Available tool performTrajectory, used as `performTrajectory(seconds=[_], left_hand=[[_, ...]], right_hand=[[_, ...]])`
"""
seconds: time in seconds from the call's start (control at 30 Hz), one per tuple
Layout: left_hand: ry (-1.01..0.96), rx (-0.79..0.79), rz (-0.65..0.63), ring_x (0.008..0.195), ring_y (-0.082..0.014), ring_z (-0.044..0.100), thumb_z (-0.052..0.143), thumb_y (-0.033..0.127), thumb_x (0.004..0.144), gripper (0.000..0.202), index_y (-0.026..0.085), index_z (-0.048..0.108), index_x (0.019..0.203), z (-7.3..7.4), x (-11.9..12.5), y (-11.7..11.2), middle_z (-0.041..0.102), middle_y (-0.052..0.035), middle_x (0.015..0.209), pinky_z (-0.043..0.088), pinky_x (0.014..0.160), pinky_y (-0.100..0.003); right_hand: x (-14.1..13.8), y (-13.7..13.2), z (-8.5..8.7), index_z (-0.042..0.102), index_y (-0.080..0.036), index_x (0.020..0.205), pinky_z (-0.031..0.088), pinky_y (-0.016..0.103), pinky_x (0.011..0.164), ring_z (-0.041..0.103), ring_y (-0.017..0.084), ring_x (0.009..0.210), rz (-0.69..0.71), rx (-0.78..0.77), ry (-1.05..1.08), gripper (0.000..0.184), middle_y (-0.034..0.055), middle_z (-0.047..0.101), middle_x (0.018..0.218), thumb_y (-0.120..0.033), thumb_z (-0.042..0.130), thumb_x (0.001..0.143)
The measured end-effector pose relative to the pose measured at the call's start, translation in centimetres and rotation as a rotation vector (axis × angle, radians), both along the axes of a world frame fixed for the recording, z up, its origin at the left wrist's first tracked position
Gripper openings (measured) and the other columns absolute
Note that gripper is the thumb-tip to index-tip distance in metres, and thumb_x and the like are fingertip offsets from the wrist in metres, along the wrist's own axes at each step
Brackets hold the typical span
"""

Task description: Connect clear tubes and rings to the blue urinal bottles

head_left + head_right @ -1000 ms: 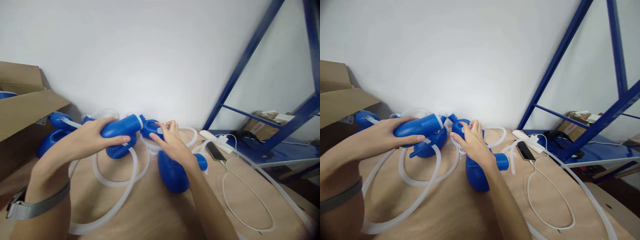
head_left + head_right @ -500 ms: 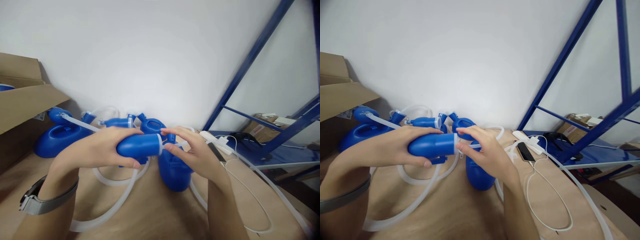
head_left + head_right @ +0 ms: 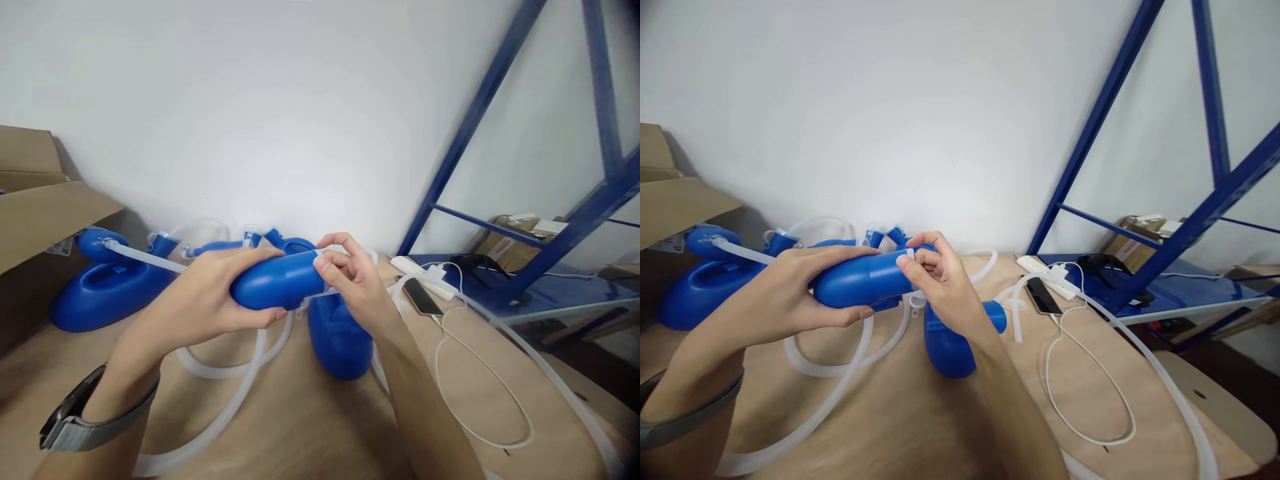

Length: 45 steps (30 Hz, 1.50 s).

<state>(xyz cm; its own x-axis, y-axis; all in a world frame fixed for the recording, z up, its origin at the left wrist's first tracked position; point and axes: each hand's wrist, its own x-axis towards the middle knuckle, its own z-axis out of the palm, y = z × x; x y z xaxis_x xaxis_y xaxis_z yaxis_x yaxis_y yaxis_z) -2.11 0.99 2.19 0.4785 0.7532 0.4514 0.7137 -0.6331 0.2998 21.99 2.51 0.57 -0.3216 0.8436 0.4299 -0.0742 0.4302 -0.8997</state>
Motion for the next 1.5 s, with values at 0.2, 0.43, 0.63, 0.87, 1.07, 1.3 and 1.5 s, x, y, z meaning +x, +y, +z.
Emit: performTrajectory(seconds=[0.2,0.43,0.63,0.87,1.07,1.3,1.5], left_hand=[[0.044,-0.055,-0.063,0.089,-0.0245,0.074,0.077,0.057,0.079,0.064,0.030,0.068,0.136,0.2,0.3,0.1,0.078,-0.0027,0.115,0.056,0.079,-0.030],[0.060,-0.117,-0.091,0.095,-0.0280,0.074,0.081,0.058,0.073,0.069,0.031,0.070,0.135,1.1,-2.0,0.1,0.078,-0.0020,0.121,0.059,0.087,-0.035],[0.124,-0.204,0.209,0.098,-0.0335,0.074,0.070,0.074,0.080,0.077,0.032,0.063,0.144,0.4,-5.0,1.1,0.078,-0.0016,0.115,0.058,0.084,-0.040],[0.195,-0.311,0.159,0.100,-0.0348,0.074,0.075,0.074,0.072,0.063,0.035,0.077,0.121,-0.9,-4.7,2.7,0.078,-0.0042,0.113,0.060,0.078,-0.037],[0.213,-0.357,0.211,0.103,-0.0372,0.072,0.072,0.080,0.070,0.069,0.033,0.077,0.121,-1.2,-5.6,3.0,0.078,-0.0063,0.113,0.059,0.081,-0.040],[0.175,-0.348,0.236,0.115,-0.0393,0.069,0.070,0.084,0.070,0.090,0.039,0.061,0.147,-1.5,-7.5,2.3,0.073,-0.0053,0.131,0.055,0.101,-0.047],[0.116,-0.351,0.189,0.119,-0.0378,0.068,0.070,0.081,0.071,0.092,0.039,0.057,0.151,-1.1,-8.4,1.8,0.072,-0.0027,0.135,0.055,0.103,-0.045]], right_hand=[[-0.4,0.3,0.0,0.069,-0.020,0.091,0.038,0.024,0.052,0.046,0.010,0.053,0.024,0.006,-0.049,0.030,-0.0050,0.056,0.061,-0.050,0.073,0.087],[1.5,1.0,-0.5,0.080,-0.020,0.088,0.044,0.028,0.060,0.055,0.013,0.063,-0.060,0.173,-0.002,0.033,0.0003,0.064,0.070,-0.050,0.069,0.094],[2.1,2.3,-1.0,0.080,-0.020,0.100,0.050,0.030,0.079,0.065,0.018,0.087,-0.217,0.444,-0.358,0.023,0.0042,0.073,0.087,-0.036,0.063,0.101],[-0.5,8.4,0.0,0.073,-0.018,0.124,0.045,0.027,0.078,0.069,0.018,0.084,-0.085,0.400,-1.148,0.032,0.0078,0.077,0.097,-0.020,0.047,0.106],[-3.8,15.0,0.4,0.077,-0.009,0.103,0.046,0.025,0.075,0.068,0.018,0.084,0.245,0.086,-1.513,0.023,0.0110,0.079,0.098,-0.022,0.058,0.101],[-5.6,18.2,-3.4,0.073,-0.008,0.112,0.056,0.027,0.075,0.068,0.016,0.072,0.314,-0.248,-1.614,0.025,0.0061,0.075,0.079,-0.022,0.068,0.091],[-7.3,18.6,-5.8,0.056,-0.012,0.144,0.057,0.028,0.072,0.069,0.016,0.071,0.304,-0.289,-1.731,0.053,0.0005,0.069,0.077,-0.027,0.070,0.095]])
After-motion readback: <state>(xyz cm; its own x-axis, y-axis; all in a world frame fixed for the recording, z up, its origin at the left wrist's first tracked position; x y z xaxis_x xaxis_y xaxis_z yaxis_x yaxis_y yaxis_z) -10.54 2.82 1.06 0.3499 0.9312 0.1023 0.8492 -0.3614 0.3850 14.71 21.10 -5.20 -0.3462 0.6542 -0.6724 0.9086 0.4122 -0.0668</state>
